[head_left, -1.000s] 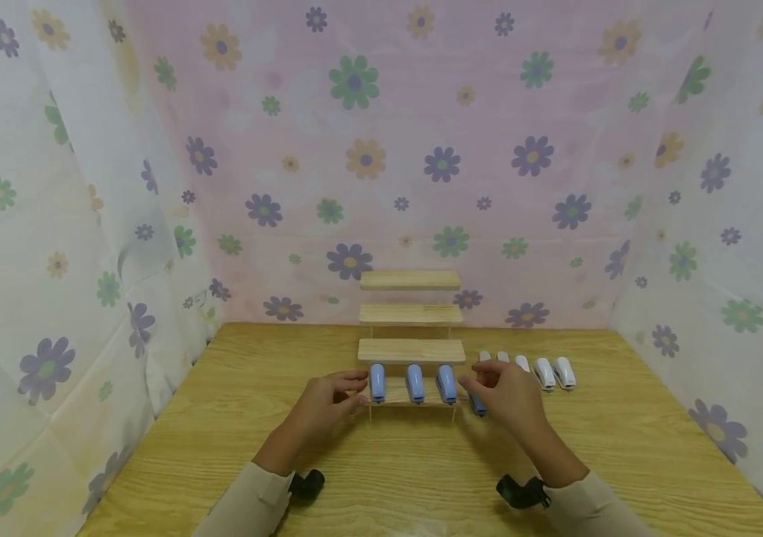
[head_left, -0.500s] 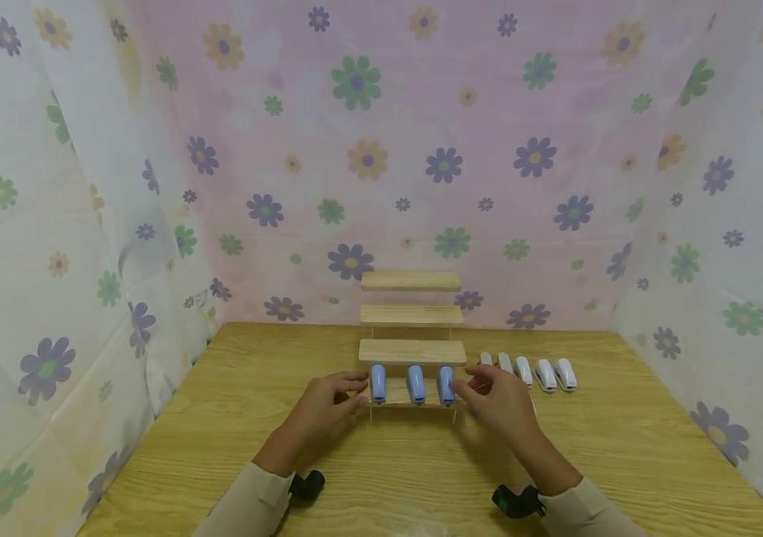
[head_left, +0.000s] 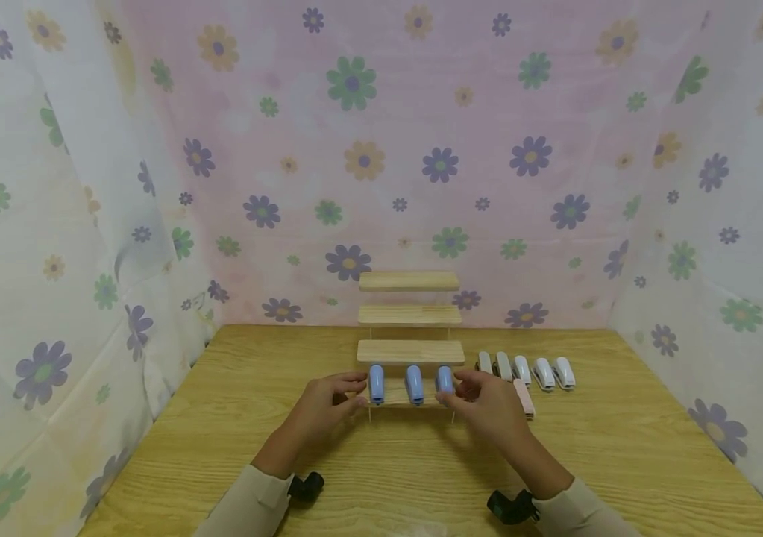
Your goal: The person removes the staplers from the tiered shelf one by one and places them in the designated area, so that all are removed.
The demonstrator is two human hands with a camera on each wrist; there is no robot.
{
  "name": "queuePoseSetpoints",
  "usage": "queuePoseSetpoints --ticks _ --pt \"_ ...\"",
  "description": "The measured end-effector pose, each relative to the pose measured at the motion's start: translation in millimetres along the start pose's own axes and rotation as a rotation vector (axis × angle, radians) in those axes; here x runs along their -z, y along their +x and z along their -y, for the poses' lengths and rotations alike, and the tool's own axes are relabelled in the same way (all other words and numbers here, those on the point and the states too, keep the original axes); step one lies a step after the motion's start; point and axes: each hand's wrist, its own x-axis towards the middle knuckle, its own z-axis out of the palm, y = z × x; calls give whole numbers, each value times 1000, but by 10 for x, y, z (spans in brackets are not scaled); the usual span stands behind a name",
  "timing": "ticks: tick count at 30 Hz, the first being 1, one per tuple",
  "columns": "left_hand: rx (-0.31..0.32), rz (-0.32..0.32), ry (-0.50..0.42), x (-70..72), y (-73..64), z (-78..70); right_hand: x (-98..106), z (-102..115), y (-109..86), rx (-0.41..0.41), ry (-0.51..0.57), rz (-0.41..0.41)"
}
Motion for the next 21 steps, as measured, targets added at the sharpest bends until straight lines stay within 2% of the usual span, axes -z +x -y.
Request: queuePoseSetpoints --ticks 5,12,21 --pt "4 -5 21 0 5 -3 -5 -4 -4 -3 -15 -9" --pt "-26 -18 33 -10 11 -8 35 14 -12 -5 3 -8" --pt "-17 -18 27 -5 5 -6 47 37 -3 -23 -9 -22"
